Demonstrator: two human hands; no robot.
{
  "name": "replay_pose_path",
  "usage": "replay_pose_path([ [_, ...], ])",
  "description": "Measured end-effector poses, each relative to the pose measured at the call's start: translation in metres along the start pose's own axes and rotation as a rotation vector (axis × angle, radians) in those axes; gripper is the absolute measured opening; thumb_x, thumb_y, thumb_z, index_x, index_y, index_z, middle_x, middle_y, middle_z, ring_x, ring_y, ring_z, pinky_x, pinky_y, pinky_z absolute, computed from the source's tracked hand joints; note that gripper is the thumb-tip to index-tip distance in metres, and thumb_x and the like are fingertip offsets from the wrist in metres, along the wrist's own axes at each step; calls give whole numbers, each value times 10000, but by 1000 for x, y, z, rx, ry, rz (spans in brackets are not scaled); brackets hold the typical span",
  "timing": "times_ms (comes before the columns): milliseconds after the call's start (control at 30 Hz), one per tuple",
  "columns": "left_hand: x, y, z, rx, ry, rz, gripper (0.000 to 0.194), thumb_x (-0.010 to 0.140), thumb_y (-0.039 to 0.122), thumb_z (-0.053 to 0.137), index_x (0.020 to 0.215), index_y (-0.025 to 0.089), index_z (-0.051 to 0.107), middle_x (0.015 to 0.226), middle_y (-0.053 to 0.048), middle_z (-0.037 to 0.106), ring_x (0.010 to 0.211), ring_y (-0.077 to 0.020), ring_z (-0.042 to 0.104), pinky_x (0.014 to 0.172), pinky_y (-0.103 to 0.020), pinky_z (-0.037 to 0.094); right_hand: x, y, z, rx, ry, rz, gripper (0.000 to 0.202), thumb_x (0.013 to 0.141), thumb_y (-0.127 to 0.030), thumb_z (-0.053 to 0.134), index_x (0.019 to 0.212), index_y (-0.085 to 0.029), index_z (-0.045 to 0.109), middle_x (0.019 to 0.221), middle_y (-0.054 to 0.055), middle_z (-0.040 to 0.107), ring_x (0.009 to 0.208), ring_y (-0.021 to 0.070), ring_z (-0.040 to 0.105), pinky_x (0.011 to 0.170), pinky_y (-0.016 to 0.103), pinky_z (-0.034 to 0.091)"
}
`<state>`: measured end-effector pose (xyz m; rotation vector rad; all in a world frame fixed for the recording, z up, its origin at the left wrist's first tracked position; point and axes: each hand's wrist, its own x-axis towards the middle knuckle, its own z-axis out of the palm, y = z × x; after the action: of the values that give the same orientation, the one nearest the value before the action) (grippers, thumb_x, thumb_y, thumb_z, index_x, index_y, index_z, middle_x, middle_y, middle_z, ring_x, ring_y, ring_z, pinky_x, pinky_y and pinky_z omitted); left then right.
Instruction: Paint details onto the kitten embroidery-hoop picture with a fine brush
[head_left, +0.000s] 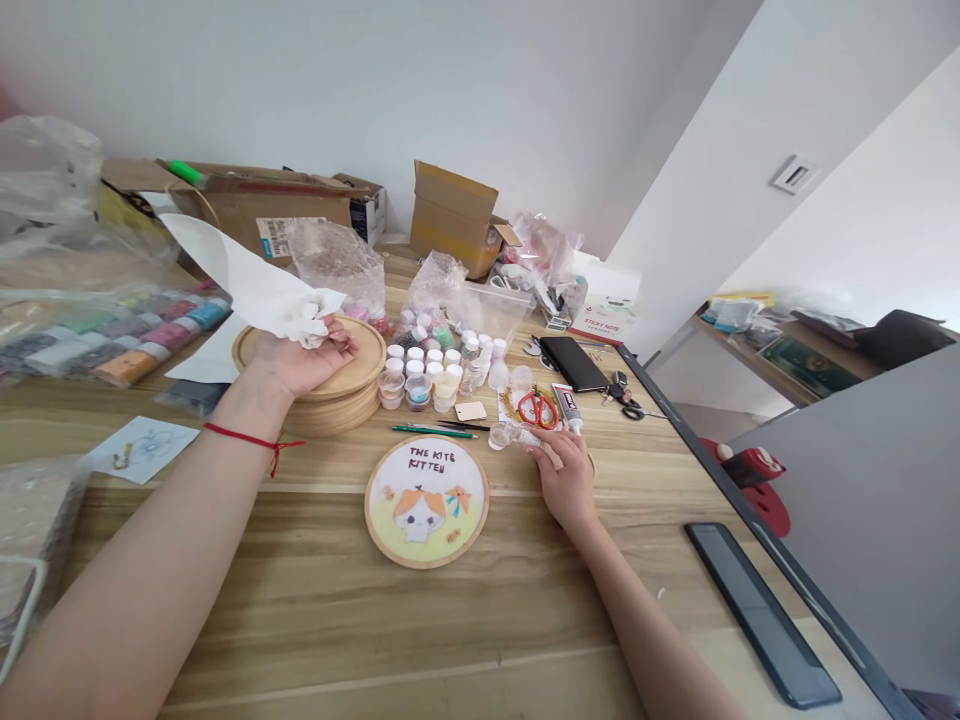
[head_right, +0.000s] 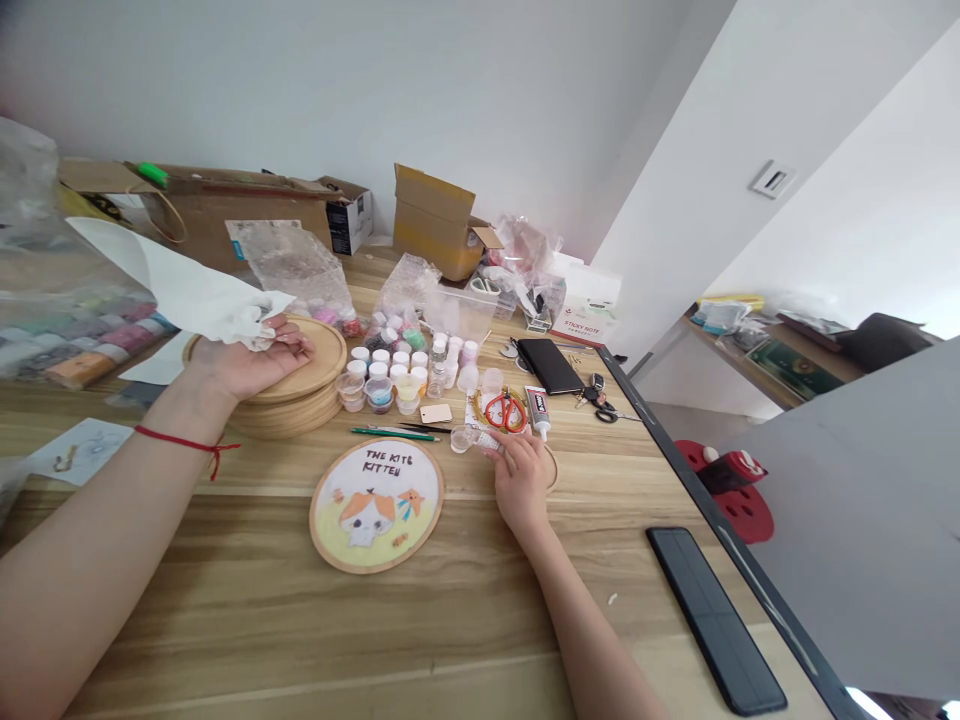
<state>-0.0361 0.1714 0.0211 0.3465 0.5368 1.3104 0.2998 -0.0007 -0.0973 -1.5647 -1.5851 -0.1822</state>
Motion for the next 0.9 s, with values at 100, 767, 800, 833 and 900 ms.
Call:
replay_pose_path([
  [100,1,0,0,-3,-1,4,386,1003,244,211,658,187,374,541,12,426,457,-120,396,490,-260,436,0,1,0,2,-1,-6,223,891,-311,593,1030,-231,748,961,61,760,945,262,602,926,448,485],
  [767,7,1,-6,0,-13,7,386,1003,241,200,669,182,385,551,5,441,470,-121,408,499,-263,439,-1,2,1,-19,-5,-11,237,909,-327,578,1027,-218,752,986,66,763,976,274,588,926,443,479],
  [800,6,1,-6,0,-14,8,387,1003,244,199,669,182,385,552,4,442,471,-122,409,500,-264,440,-1,2,1,-20,-3,-16,238,910,-326,576,1026,-217,753,985,67,763,973,273,588,925,443,480],
  [833,6,1,-6,-1,-16,9,386,1002,247,201,670,182,385,551,4,442,472,-122,409,500,-264,441,-1,2,1,-21,0,-21,237,910,-325,577,1026,-217,753,982,67,764,968,273,588,924,443,481],
  [900,6,1,-7,-1,-20,11,380,1002,249,211,670,182,386,549,5,438,474,-122,409,502,-264,442,-1,2,1,-21,5,-27,231,909,-324,582,1023,-219,754,977,65,764,960,271,589,922,443,483],
])
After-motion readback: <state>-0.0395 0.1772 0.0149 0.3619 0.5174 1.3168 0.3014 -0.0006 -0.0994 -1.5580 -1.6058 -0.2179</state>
